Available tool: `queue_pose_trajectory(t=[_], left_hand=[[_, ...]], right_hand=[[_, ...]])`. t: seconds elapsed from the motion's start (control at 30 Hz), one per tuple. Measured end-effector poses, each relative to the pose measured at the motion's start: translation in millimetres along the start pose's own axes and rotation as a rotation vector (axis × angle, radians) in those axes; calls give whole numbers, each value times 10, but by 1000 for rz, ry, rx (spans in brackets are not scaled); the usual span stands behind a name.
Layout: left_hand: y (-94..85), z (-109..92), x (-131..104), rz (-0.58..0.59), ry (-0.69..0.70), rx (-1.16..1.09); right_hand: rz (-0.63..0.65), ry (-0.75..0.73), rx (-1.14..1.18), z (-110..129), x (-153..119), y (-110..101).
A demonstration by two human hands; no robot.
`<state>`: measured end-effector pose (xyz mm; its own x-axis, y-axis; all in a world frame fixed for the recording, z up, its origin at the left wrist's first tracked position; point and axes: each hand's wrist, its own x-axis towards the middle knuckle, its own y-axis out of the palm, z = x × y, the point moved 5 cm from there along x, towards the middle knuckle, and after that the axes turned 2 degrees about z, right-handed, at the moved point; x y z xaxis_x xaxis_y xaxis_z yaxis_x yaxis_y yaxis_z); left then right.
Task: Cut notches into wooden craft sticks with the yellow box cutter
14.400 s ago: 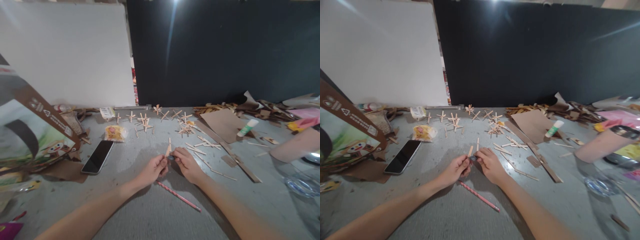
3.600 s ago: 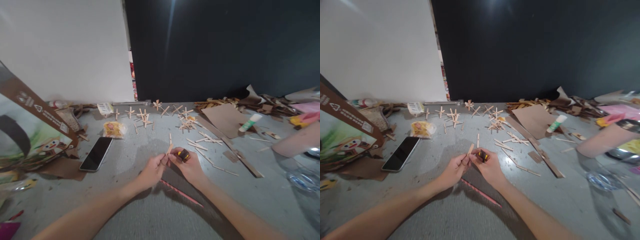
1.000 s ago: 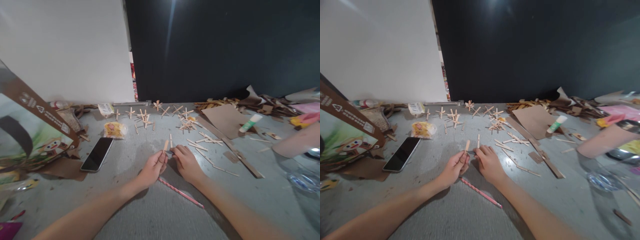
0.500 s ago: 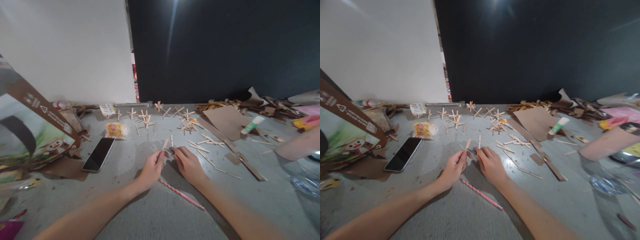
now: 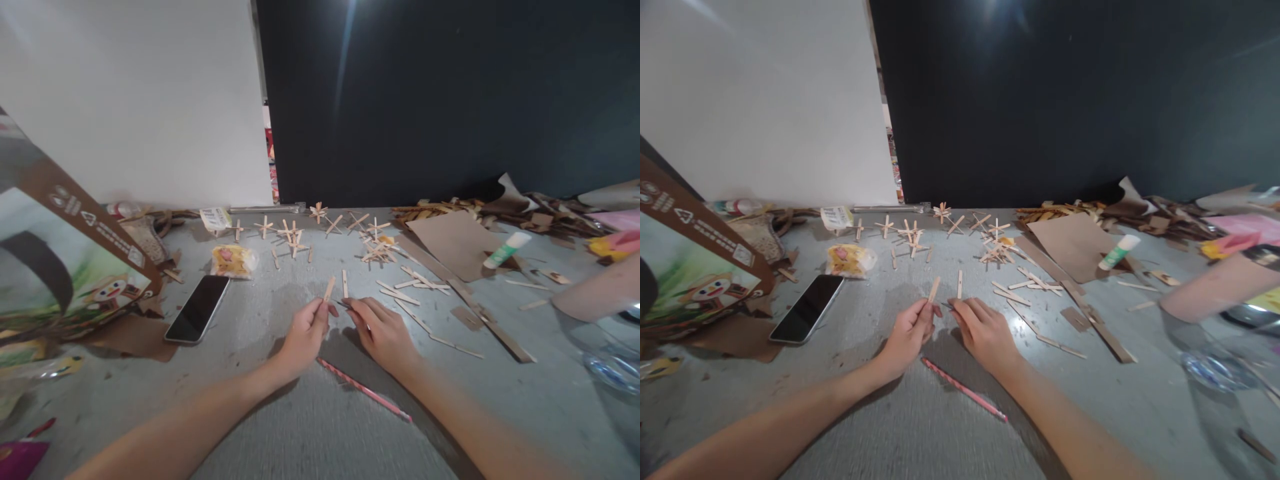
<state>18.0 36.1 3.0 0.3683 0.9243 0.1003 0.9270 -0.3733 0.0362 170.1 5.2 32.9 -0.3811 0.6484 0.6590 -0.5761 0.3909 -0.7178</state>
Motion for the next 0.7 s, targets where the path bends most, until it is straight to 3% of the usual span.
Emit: queue_pose_trajectory(t=[0.17,0.4,0.7], left_hand=[[28,8,11,60,-7,-96],[26,-5,5,85,3,-88],[20,23,3,91,-6,-116]], right_hand=[[-7,-45,97,30,20,8],[-121,-84,125,-6,0,7],[-105,-44,148,-56,-14,36]])
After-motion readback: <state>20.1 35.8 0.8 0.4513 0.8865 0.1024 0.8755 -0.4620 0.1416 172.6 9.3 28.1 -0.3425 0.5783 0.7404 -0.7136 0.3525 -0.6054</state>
